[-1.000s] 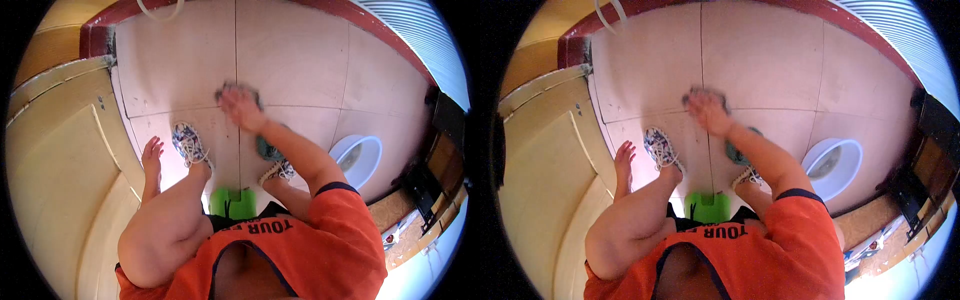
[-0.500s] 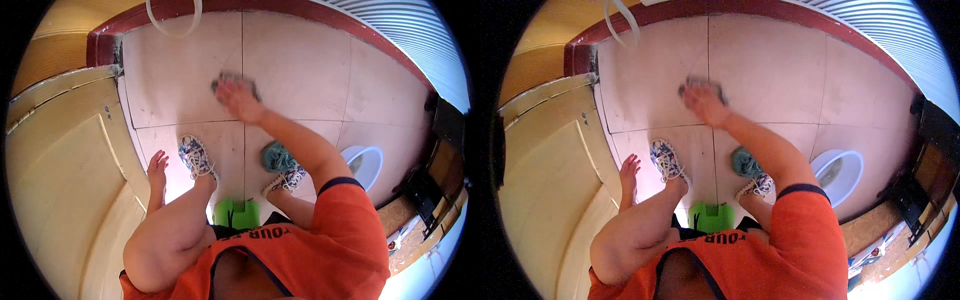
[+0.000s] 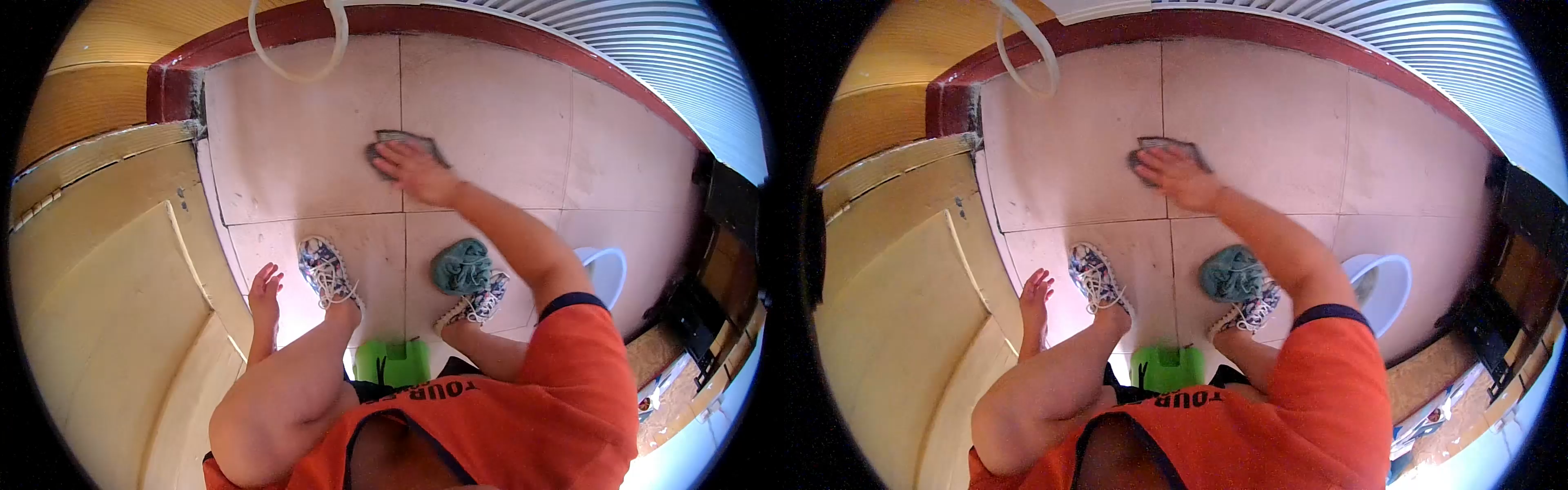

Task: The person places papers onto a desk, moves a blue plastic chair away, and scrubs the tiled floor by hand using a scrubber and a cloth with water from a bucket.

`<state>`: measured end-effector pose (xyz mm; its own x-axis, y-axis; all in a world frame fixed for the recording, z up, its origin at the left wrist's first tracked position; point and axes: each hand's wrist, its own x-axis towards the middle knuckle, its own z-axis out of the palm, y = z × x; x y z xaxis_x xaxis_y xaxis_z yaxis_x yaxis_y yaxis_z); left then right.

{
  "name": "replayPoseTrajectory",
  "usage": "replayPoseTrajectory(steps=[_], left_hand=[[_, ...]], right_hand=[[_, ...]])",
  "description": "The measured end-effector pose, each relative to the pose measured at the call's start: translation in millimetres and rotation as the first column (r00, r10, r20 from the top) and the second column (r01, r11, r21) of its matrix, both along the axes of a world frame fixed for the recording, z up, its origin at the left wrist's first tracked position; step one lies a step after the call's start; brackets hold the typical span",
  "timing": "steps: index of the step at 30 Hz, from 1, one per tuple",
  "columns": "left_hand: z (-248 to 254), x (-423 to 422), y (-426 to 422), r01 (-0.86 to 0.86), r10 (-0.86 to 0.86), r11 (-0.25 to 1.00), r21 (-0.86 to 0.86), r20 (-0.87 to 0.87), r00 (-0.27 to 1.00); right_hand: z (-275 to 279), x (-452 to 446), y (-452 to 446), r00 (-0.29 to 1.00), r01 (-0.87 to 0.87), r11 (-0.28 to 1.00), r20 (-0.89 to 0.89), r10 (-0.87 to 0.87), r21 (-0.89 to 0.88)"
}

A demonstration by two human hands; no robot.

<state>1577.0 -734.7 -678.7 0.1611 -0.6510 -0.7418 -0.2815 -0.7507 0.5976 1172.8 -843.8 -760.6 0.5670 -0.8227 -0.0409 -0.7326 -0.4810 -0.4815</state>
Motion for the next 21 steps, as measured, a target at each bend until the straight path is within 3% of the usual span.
replayPoseTrajectory(steps=[2, 3, 4, 6, 7, 9, 10, 12, 13, 15, 16, 17, 18, 19, 21], left_hand=[[4, 4, 3, -0.025, 0.025, 1.0, 0.009, 0.014, 1.0], [6, 7, 5, -0.049, 0.049, 0.999, 0.024, 0.021, 0.999], [6, 11, 14, -0.048, 0.047, 0.998, 0.037, 0.03, 0.998], [-8, 14, 22, -0.034, 0.032, 0.997, 0.067, 0.041, 0.999], [-6, 9, 19, -0.031, 0.029, 0.997, 0.065, 0.038, 0.999], [1, -5, 10, -0.041, 0.041, 0.998, 0.046, -0.007, 0.999], [3, -8, 7, -0.042, 0.042, 0.998, 0.035, -0.01, 0.999], [4, -8, 0, 0.011, -0.011, 1.0, 0.009, 0.005, 1.0], [5, -3, 1, 0.014, -0.014, 1.0, 0.002, 0.006, 1.0], [3, 9, 8, -0.005, 0.006, 1.0, -0.014, 0.032, 0.999], [5, 13, 12, -0.031, 0.031, 1.0, -0.005, 0.025, 0.999], [7, 15, 18, -0.03, 0.03, 1.0, 0.007, 0.035, 0.999], [5, 14, 20, -0.054, 0.052, 0.998, 0.035, 0.047, 0.998], [4, 11, 19, -0.076, 0.073, 0.995, 0.062, 0.056, 0.996], [3, 3, 15, -0.045, 0.043, 0.997, 0.07, 0.031, 0.999]], right_hand=[[-12, -59, -19, 0.971, 0.087, 0.99, -0.212, -0.109, -0.112], [-45, -88, -37, 0.936, 0.252, 0.93, -0.176, -0.304, -0.269], [-21, -93, -58, 0.805, 0.426, 0.829, -0.267, -0.53, -0.362], [-32, -68, -98, 0.641, 0.63, 0.622, -0.141, -0.755, -0.465], [-6, -41, -103, 0.694, 0.668, 0.695, -0.114, -0.711, -0.266], [-16, 16, -91, 0.847, 0.496, 0.86, -0.15, -0.51, -0.12], [-51, 33, -75, 0.912, 0.302, 0.939, -0.238, -0.336, -0.166], [-13, 45, -18, 0.979, 0.152, 0.984, 0.153, -0.136, -0.095], [-18, 26, -21, 0.978, 0.154, 0.983, 0.156, -0.138, -0.102], [-43, -37, -33, 0.886, 0.234, 0.941, -0.346, -0.31, -0.244], [-19, -64, -51, 0.837, 0.543, 0.837, -0.033, -0.546, -0.07], [-24, -96, -66, 0.761, 0.575, 0.776, -0.178, -0.624, -0.26], [-23, -100, -89, 0.594, 0.752, 0.56, -0.01, -0.804, -0.348], [-29, -84, -93, 0.591, 0.753, 0.557, -0.011, -0.806, -0.35], [-38, -46, -97, 0.713, 0.693, 0.705, 0.0, -0.701, -0.154]])
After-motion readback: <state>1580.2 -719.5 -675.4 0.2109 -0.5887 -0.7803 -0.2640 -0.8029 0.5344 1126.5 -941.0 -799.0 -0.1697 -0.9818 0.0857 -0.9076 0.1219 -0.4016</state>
